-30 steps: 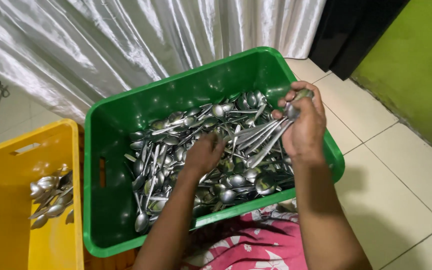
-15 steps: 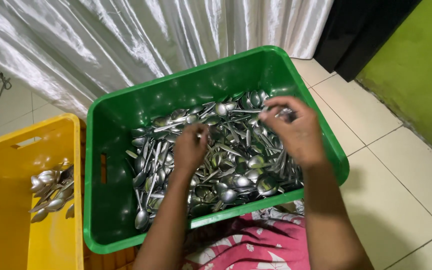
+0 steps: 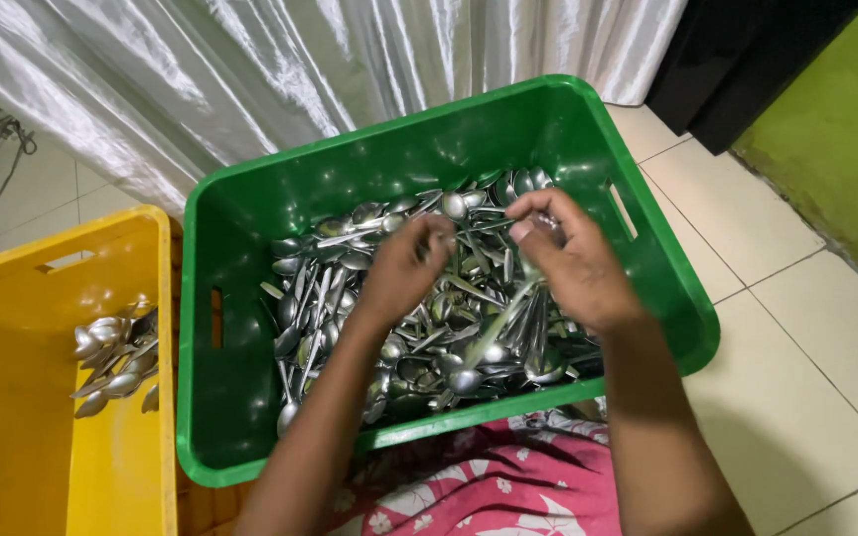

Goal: The person sorts metal spoons and forks from a green bin, aligning them by hand and bundling them with rubber bands. Bundled sets are placed into a yellow bin. The person continues to gather and align spoons from the green bin.

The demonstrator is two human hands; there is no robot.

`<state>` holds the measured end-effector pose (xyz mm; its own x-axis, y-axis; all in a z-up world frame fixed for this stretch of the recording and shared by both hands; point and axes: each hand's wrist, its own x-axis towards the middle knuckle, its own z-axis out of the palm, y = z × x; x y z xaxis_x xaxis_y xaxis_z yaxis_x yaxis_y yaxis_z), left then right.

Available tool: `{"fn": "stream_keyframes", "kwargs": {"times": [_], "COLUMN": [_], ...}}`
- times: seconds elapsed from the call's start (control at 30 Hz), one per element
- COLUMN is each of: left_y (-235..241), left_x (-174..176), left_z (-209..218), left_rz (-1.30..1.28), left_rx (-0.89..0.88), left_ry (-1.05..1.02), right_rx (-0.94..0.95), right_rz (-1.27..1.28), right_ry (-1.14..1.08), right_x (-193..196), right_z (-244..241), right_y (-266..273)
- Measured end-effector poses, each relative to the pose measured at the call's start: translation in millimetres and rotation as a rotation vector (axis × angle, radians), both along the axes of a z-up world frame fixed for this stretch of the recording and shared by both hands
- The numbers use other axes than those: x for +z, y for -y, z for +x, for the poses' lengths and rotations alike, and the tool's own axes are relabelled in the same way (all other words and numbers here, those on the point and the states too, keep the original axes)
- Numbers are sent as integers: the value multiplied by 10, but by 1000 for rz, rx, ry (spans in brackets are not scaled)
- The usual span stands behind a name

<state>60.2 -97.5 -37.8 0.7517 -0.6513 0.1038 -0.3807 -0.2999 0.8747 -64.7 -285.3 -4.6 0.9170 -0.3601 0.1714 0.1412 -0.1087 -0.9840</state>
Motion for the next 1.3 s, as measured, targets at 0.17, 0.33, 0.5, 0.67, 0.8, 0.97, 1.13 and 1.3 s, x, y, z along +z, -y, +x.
{"fn": "stream_keyframes", "kwargs": {"times": [0.17, 0.33, 0.5, 0.67, 0.8, 0.97, 1.13, 1.3], "left_y": [-243, -141, -417, -637, -607, -451, -592, -796], "left_x": [-1116, -1304, -367, -38, 71, 313, 121, -311], "left_z": [133, 225, 197, 158, -88, -489, -511, -72], "left_rz": [926, 1050, 446, -182, -594, -750, -452, 102], "left_rx": [-233, -324, 104, 504, 765, 731, 184, 266], "left_ry": [97, 143, 83, 96, -151, -453, -620, -347], "right_rx": [0, -100, -162, -223, -235, -139, -353, -371], "right_rz": [352, 367, 409, 485, 529, 547, 596, 737], "right_ry": [76, 102, 32, -55, -42, 18, 235, 336], "right_x": [111, 108, 104, -27, 23, 121, 148, 130], "right_z": [84, 98, 106, 202, 258, 308, 314, 275], "right_y": [-12, -38, -77, -109, -228, -429, -465, -265]}}
